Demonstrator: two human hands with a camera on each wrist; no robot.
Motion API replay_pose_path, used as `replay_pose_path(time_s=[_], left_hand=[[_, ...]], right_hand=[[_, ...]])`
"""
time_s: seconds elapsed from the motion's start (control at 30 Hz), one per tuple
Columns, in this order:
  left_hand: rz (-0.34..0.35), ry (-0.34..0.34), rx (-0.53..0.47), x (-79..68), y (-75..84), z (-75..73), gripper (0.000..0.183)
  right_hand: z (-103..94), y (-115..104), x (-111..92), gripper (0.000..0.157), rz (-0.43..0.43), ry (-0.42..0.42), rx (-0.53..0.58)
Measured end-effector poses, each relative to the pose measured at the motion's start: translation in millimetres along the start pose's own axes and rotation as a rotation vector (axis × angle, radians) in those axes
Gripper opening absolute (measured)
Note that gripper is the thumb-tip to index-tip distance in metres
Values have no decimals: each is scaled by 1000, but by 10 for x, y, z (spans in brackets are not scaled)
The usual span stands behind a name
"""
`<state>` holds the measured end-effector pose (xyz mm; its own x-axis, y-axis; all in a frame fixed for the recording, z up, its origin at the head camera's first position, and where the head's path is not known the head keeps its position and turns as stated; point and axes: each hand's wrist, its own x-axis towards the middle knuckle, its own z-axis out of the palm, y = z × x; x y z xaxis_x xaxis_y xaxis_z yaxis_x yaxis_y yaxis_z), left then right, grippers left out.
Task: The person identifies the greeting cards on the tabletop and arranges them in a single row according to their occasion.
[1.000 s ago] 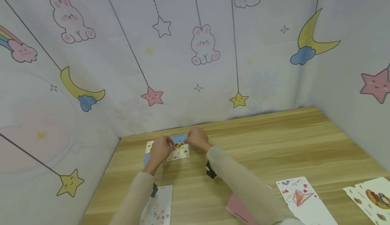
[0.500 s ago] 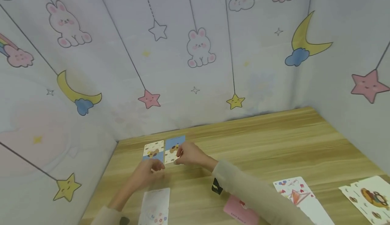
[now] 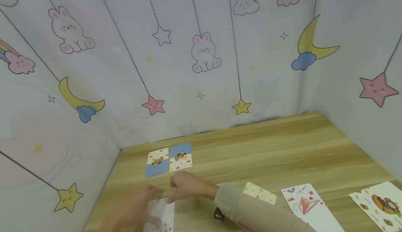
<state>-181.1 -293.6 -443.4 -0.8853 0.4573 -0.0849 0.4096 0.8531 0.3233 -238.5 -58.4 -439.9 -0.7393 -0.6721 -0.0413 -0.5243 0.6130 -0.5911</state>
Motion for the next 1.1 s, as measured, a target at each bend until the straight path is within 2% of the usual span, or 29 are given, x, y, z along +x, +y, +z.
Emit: replay_pose_path(time_s=[0.17,0.37,0.5,0.73,0.97,1.1], left_hand=[[-72,-67,-33,-122,14,46,103],[-45,-70,-30,-147,-23,59,102],[-46,-75,-30,-136,-57,78,102],[-19,-50,-37,-143,-102,93,101],[-83,-71,-54,-98,-121,87,101],[-85,-67,-22,-72,-149,124,96]], right_hand=[[135,-147,-73,55,-28,-61,-165],[334,-221,-81,72,-25,-77,-365],[475,-232,-76,77,-40,-92,-481],[549,-270,-111,84,-36,-86,-490],[555,-295,-127,85,-18,-74,-469],[550,-308,-122,84,-1,-87,-430]])
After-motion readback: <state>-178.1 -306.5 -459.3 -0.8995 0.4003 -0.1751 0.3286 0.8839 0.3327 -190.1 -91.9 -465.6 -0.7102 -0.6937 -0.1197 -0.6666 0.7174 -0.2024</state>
